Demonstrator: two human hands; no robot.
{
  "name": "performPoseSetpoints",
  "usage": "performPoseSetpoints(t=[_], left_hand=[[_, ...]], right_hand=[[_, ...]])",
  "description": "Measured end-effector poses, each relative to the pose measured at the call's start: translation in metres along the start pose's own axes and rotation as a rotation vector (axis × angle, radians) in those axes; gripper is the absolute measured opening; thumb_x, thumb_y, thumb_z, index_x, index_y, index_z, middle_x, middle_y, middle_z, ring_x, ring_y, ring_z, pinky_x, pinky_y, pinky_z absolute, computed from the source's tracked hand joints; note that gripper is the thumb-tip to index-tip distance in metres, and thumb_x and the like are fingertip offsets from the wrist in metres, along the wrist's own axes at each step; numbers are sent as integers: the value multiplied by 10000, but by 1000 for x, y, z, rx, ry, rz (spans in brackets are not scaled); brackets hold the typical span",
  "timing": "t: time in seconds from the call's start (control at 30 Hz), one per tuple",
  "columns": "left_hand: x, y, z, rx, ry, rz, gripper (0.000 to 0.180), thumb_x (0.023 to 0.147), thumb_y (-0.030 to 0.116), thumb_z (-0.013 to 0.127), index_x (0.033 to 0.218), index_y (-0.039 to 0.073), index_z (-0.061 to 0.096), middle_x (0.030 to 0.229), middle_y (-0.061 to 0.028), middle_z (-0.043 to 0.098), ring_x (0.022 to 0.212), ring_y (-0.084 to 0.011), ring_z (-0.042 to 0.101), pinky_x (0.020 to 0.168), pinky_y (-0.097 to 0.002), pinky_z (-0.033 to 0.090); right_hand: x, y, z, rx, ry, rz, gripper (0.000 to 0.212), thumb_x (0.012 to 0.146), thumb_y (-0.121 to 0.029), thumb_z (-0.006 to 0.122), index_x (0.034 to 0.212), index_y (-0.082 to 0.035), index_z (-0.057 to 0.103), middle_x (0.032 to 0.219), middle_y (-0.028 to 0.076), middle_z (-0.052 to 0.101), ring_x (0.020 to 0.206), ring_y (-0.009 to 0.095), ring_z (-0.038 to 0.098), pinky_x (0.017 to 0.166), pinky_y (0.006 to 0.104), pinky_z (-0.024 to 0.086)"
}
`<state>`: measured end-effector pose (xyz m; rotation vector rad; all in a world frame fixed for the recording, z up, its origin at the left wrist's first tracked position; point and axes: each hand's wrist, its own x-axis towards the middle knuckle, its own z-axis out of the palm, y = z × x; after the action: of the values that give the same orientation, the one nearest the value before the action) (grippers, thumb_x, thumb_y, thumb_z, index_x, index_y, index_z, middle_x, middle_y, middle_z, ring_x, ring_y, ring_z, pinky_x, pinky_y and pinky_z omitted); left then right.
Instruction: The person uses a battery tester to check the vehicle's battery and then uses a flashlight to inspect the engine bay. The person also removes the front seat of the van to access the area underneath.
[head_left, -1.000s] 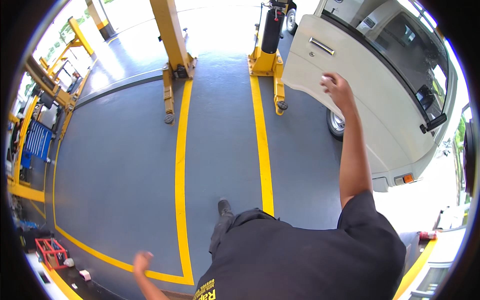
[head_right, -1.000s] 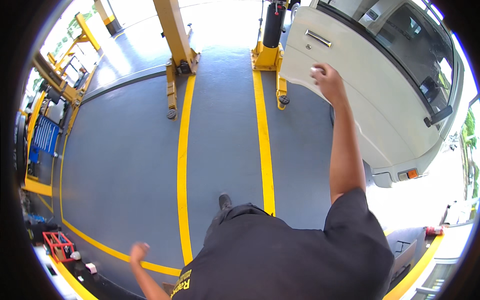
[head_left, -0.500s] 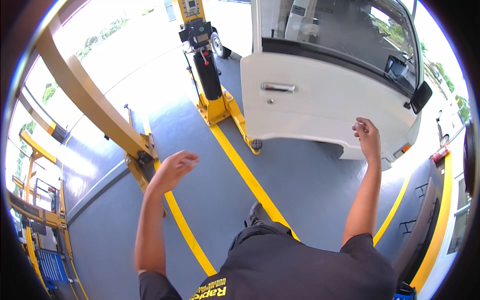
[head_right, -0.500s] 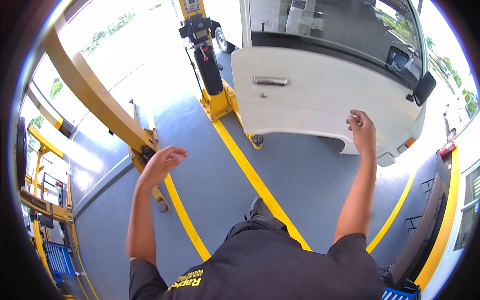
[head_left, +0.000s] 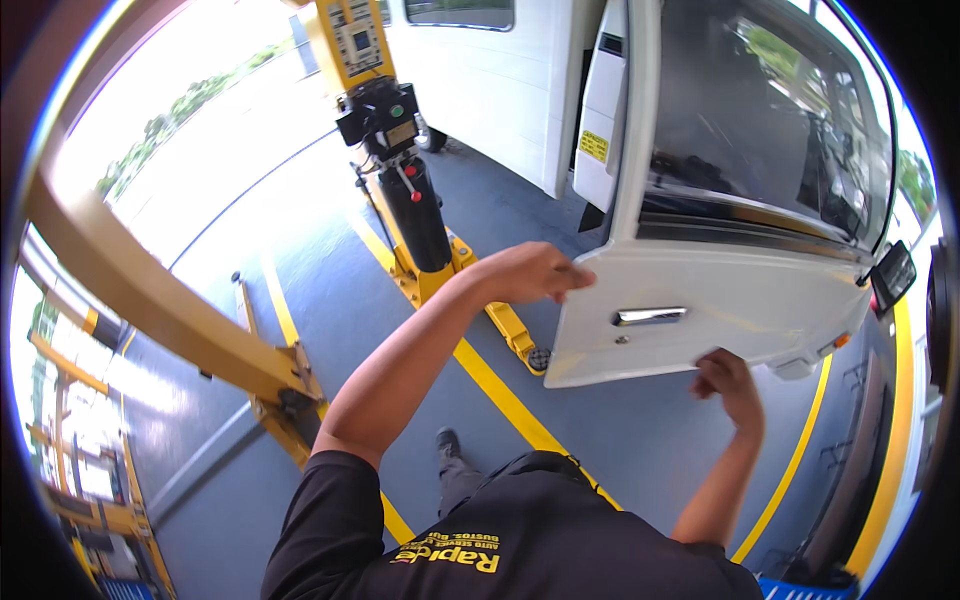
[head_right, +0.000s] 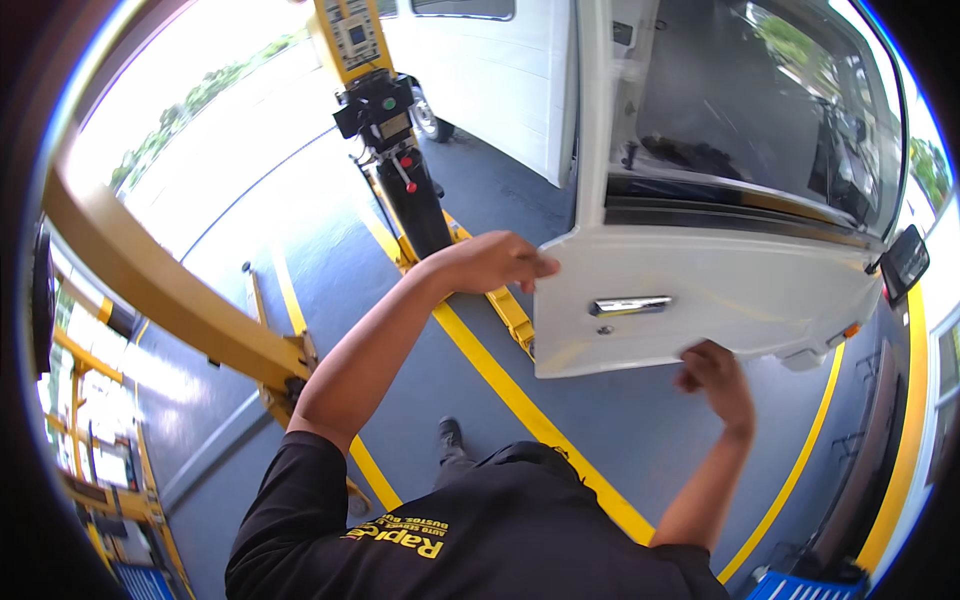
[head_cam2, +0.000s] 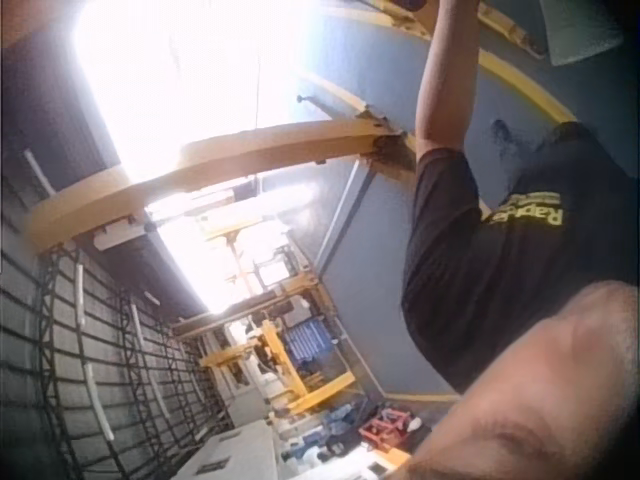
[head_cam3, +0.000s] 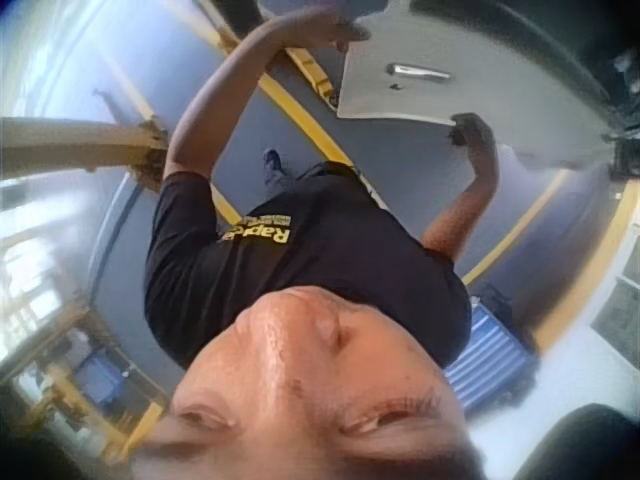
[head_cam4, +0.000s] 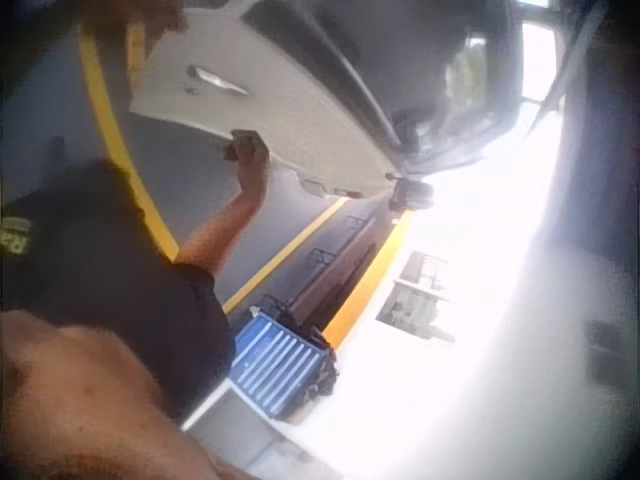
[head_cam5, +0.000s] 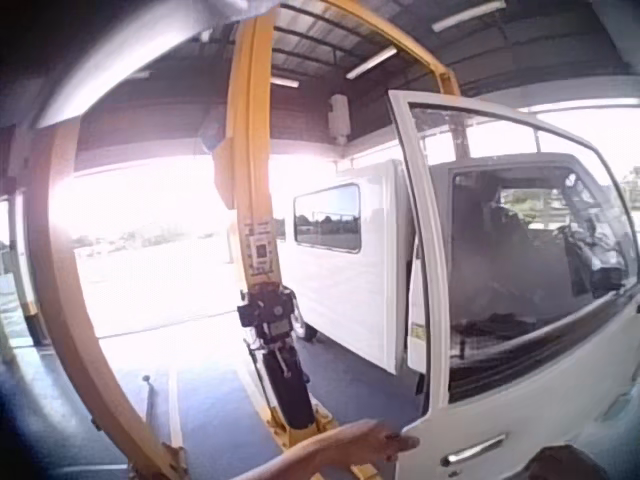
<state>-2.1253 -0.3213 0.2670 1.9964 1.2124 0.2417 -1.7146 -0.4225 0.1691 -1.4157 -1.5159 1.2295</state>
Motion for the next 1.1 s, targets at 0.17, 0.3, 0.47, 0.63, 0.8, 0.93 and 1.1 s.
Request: performPoseSetpoints(t=[0.17,0.3,0.47,0.63,0.8,0.93,1.1], left_hand=[[43,-17,-24,268,-350,379,647,1025,554,576,939,-64,745,911,-227,743,887,-400,711,842,-465,541],[63,-2,-21,317,-572,715,589,1060,458,547,885,-77,721,866,-255,711,858,-430,700,809,-493,547],[73,-12,-33,232,-669,873,529,1037,414,609,877,-74,734,865,-233,725,858,-424,720,799,-480,560],[102,-11,-48,182,-855,955,377,967,322,702,908,-46,756,892,-223,737,912,-419,726,826,-481,567],[134,-30,-30,51,-1101,1040,327,977,288,672,928,-27,747,940,-205,736,941,-415,710,876,-491,553],[172,-82,-25,-203,-1218,1220,362,976,309,674,1192,18,670,1212,-182,684,1154,-392,645,990,-477,516],[284,-130,-85,-150,-1457,1000,397,1032,328,640,1305,39,643,1305,-151,664,1234,-321,635,1046,-432,495]], right_hand=[[-36,83,29,24,371,519,263,1000,-264,635,1019,-6,680,774,119,716,620,172,671,616,289,546],[-80,153,119,-87,138,1006,338,1019,-286,604,1178,7,658,872,157,768,758,204,751,651,301,570],[-64,168,263,62,-182,1076,355,1019,-300,608,1238,-34,693,1077,112,782,907,220,755,805,362,597],[-35,221,340,-57,-215,937,393,989,-330,645,1267,-56,696,1141,127,766,994,251,741,872,400,592],[26,212,353,138,121,1106,420,958,-336,678,1267,-51,695,1161,154,756,1052,286,725,906,417,581],[97,218,385,206,238,1100,444,934,-341,705,1267,-47,694,1177,175,748,1098,314,711,933,431,571],[117,301,426,1,527,933,477,903,-346,739,1268,-42,693,1197,201,738,1157,349,695,967,449,559]])
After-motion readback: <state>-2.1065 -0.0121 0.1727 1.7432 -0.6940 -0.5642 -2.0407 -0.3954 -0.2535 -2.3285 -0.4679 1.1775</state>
